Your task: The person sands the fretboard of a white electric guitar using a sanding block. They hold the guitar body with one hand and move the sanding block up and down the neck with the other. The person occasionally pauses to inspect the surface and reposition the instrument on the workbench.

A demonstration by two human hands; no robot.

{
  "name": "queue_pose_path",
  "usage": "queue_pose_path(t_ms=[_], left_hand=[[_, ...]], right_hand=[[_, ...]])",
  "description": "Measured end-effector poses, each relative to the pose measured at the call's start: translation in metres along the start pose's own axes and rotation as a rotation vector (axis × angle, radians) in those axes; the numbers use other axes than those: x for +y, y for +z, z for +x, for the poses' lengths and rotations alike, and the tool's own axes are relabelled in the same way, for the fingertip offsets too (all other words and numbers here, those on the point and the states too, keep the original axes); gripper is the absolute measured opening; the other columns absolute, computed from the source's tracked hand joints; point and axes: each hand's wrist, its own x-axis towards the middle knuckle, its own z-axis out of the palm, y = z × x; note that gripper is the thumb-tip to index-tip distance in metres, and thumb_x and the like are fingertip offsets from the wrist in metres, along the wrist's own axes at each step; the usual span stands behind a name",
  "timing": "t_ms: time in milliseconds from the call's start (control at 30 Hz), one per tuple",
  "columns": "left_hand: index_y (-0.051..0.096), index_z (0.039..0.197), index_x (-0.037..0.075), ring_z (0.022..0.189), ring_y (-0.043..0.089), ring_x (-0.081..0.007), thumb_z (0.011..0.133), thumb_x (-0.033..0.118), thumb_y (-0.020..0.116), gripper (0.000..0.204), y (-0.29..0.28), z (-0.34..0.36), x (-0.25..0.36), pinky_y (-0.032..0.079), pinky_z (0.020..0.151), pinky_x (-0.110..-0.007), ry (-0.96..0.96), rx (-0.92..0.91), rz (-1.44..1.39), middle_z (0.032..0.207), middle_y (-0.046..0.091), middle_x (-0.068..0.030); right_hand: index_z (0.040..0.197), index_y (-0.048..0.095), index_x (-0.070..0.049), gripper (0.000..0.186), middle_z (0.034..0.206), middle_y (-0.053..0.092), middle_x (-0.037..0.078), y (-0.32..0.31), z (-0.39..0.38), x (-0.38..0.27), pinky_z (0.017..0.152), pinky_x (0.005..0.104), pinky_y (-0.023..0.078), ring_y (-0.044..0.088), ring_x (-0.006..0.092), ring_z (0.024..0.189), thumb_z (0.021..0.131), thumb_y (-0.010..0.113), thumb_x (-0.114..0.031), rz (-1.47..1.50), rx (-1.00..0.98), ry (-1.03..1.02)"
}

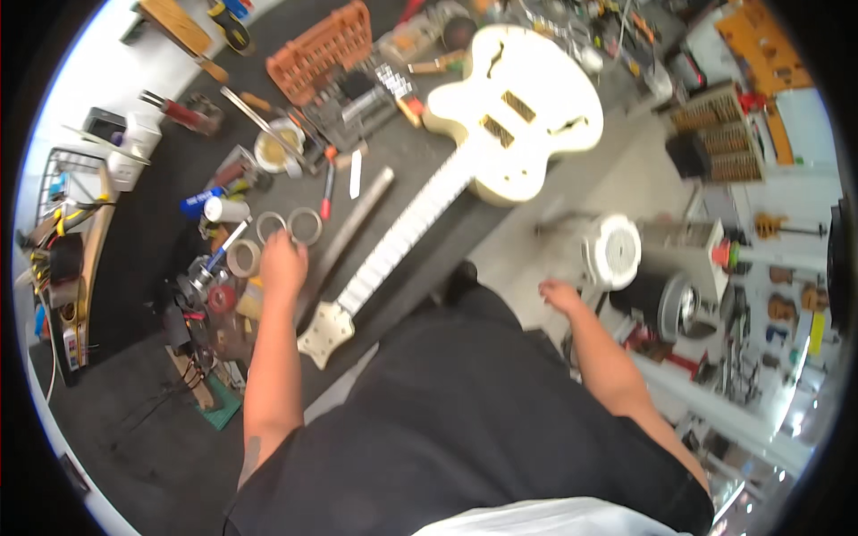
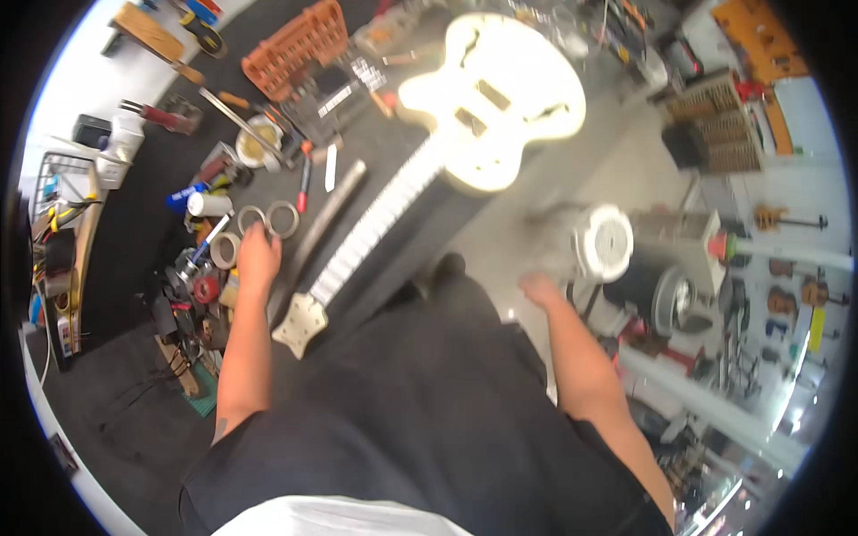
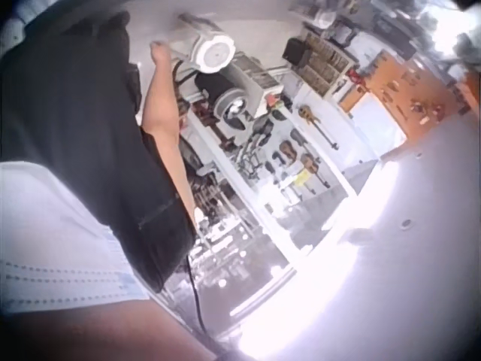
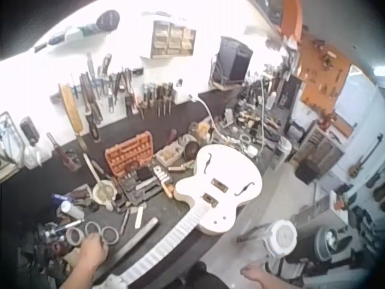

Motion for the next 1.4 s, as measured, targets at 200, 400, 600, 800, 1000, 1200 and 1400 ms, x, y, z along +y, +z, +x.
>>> queue_pose_path(t_ms=[200, 400, 600, 800, 1000, 1200, 1400], left_hand=[[0.065, 0.132, 0.001, 0.124, 0.068, -0.0460, 0.088, 0.027, 0.087, 0.055, 0.019, -0.013, 0.011, 0.055, 0.107, -0.055, 0.090, -0.471, -0.017, 0.136, 0.069, -0.0278], [0.071, 0.127, 0.002, 0.120, 0.069, -0.0478, 0.089, 0.022, 0.081, 0.044, 0.019, 0.002, 0.030, 0.056, 0.102, -0.056, 0.117, -0.425, -0.112, 0.126, 0.073, -0.0280], [0.054, 0.151, 0.001, 0.102, 0.072, -0.0514, 0.091, 0.019, 0.077, 0.066, -0.051, 0.018, 0.103, 0.058, 0.091, -0.059, 0.278, -0.216, -0.039, 0.105, 0.073, -0.0332], [0.031, 0.172, 0.011, 0.097, 0.073, -0.0484, 0.091, 0.014, 0.074, 0.092, -0.040, 0.035, 0.199, 0.059, 0.088, -0.059, 0.472, -0.291, -0.090, 0.100, 0.074, -0.0299], [0.025, 0.177, 0.013, 0.090, 0.072, -0.0444, 0.089, 0.013, 0.067, 0.097, -0.010, 0.033, 0.230, 0.060, 0.084, -0.058, 0.523, -0.283, 0.001, 0.094, 0.076, -0.0244], [0.026, 0.176, 0.011, 0.090, 0.074, -0.0461, 0.086, 0.013, 0.070, 0.101, -0.002, 0.046, 0.243, 0.060, 0.084, -0.059, 0.502, -0.311, 0.040, 0.096, 0.077, -0.0249], [0.025, 0.177, 0.017, 0.093, 0.073, -0.0488, 0.092, 0.013, 0.071, 0.097, 0.008, 0.056, 0.263, 0.058, 0.085, -0.060, 0.544, -0.246, -0.081, 0.102, 0.075, -0.0277]], right_hand=[[0.126, 0.078, -0.008, 0.040, 0.117, 0.080, 0.014, 0.031, -0.060, 0.054, 0.070, 0.0446, 0.063, 0.079, 0.0264, 0.089, 0.099, 0.066, -0.036, -0.120, -0.267, 0.470], [0.122, 0.077, -0.004, 0.043, 0.103, 0.080, 0.012, 0.045, -0.066, 0.074, 0.076, 0.0419, 0.060, 0.076, 0.0239, 0.085, 0.100, 0.068, -0.039, -0.231, -0.069, 0.185], [0.125, 0.079, -0.002, 0.044, 0.129, 0.077, 0.024, 0.038, -0.052, 0.004, 0.100, 0.0499, 0.056, 0.073, 0.0404, 0.115, 0.100, 0.065, -0.035, 0.051, 0.018, 0.096], [0.128, 0.076, -0.003, 0.039, 0.107, 0.081, 0.016, 0.026, -0.012, -0.020, 0.087, 0.0422, 0.060, 0.078, 0.0238, 0.091, 0.101, 0.070, -0.030, 0.000, 0.306, -0.114], [0.126, 0.075, -0.001, 0.026, 0.111, 0.081, 0.011, -0.007, -0.011, -0.164, 0.088, 0.0340, 0.058, 0.076, 0.0191, 0.098, 0.105, 0.066, -0.015, 0.317, 0.376, -0.224], [0.147, 0.060, -0.003, 0.051, 0.121, 0.077, 0.011, -0.011, 0.018, -0.230, 0.094, 0.0392, 0.060, 0.075, 0.0231, 0.108, 0.105, 0.072, -0.030, 0.765, 0.077, -0.188], [0.168, 0.023, 0.006, 0.101, 0.170, 0.034, 0.035, 0.006, 0.055, -0.254, 0.128, 0.0594, 0.037, 0.041, 0.0469, 0.158, 0.103, 0.073, -0.053, 1.535, -0.132, -0.152]])
